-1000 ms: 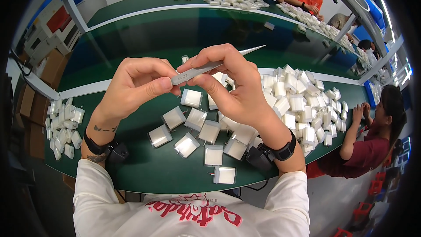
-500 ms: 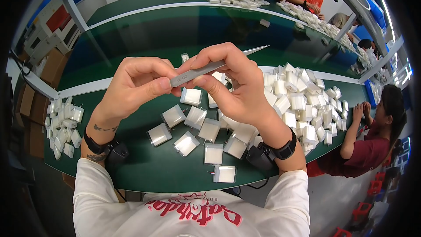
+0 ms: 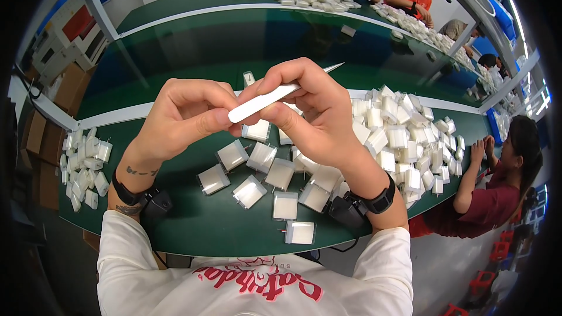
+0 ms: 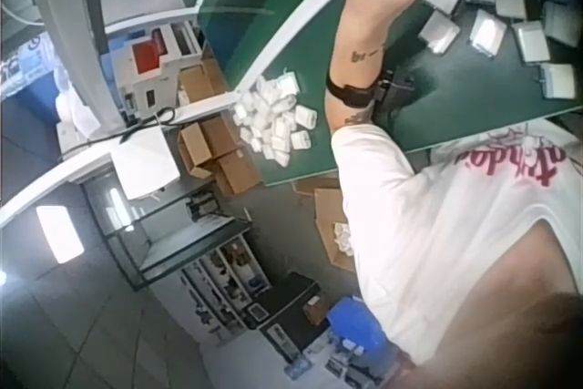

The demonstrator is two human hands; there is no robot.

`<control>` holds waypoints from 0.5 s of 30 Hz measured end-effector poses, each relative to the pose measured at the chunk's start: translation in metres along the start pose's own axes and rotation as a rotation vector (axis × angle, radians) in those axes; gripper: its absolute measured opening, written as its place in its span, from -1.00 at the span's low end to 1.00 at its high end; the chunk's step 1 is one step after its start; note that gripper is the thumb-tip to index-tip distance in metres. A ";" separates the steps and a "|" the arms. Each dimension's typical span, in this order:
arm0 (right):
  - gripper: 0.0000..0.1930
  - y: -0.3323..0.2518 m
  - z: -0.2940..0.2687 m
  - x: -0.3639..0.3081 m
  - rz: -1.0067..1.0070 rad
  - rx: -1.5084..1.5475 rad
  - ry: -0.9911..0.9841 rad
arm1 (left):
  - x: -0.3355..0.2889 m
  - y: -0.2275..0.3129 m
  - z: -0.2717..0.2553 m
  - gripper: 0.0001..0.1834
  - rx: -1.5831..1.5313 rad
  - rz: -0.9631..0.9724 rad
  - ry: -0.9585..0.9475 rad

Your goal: Inspecting and assembling small white rectangular electronic components or housings on a factory assembly line using tweezers.

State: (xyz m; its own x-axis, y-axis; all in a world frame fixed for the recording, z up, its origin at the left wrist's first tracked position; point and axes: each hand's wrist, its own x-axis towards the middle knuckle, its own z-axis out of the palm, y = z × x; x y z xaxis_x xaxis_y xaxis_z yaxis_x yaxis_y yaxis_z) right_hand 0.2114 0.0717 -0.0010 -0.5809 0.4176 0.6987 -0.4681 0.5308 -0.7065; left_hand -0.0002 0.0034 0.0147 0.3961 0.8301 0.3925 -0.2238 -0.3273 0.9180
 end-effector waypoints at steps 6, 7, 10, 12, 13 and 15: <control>-0.62 -0.002 0.000 0.004 -0.008 -0.096 0.029 | 0.003 0.000 0.002 -0.84 0.081 0.036 0.021; -0.62 -0.003 -0.001 0.004 -0.008 -0.098 0.029 | 0.003 0.001 0.002 -0.84 0.080 0.037 0.020; -0.53 -0.006 -0.002 0.003 0.049 -0.070 0.090 | 0.003 0.002 0.005 -0.85 0.097 -0.003 0.029; -0.27 -0.011 0.002 0.005 0.122 -0.139 0.155 | 0.002 0.001 0.006 -0.67 0.182 0.045 0.047; -0.27 -0.011 0.000 0.004 0.120 -0.134 0.154 | 0.001 0.000 0.003 -0.67 0.186 0.043 0.050; -0.10 -0.011 -0.007 0.001 0.138 -0.096 0.111 | 0.001 -0.003 -0.007 -0.35 0.051 0.031 -0.032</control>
State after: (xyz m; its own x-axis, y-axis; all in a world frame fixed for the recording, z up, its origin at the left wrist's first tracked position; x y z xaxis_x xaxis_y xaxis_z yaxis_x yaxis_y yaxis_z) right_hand 0.2204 0.0713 0.0080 -0.5556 0.5674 0.6078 -0.3204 0.5285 -0.7862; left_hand -0.0057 0.0085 0.0118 0.4179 0.8048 0.4214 -0.1909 -0.3758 0.9068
